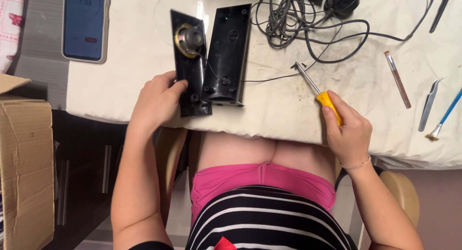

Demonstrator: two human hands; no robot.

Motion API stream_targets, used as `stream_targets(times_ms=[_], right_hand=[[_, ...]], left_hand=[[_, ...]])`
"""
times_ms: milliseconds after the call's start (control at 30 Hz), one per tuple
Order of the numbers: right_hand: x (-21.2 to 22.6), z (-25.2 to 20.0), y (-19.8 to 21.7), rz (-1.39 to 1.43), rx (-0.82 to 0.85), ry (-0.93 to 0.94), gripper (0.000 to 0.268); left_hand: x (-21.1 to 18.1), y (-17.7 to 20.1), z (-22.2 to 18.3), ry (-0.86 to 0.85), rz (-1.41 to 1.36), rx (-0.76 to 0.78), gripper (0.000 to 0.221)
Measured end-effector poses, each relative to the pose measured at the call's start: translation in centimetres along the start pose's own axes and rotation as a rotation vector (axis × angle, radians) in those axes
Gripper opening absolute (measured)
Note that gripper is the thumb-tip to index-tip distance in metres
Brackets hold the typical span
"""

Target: Disassembling a speaker housing with a screwdriver and performing maintenance on the internal components using a brush and liquid adhesive.

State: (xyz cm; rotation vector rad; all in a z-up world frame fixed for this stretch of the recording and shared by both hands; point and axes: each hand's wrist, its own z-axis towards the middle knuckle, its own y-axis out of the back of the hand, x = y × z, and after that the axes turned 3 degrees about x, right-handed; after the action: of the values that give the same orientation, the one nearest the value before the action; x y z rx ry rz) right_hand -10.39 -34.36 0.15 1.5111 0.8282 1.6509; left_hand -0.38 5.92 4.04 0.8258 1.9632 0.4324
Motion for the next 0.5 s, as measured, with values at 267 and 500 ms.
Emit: stream_targets(times_ms=[267,500], right_hand=[[0.1,0.1,-0.2,0.384,0.019,-0.167,0.032],[-2.2,0.2,-1.4,0.842,0.043,-0.315,0.032]], left_hand=[[-0.8,0.6,-1.2,-0.021,0.277,-0.107,0.052],[-8.9,-5.9,-1.7,-0.806,0.233,-0.472,0.056]])
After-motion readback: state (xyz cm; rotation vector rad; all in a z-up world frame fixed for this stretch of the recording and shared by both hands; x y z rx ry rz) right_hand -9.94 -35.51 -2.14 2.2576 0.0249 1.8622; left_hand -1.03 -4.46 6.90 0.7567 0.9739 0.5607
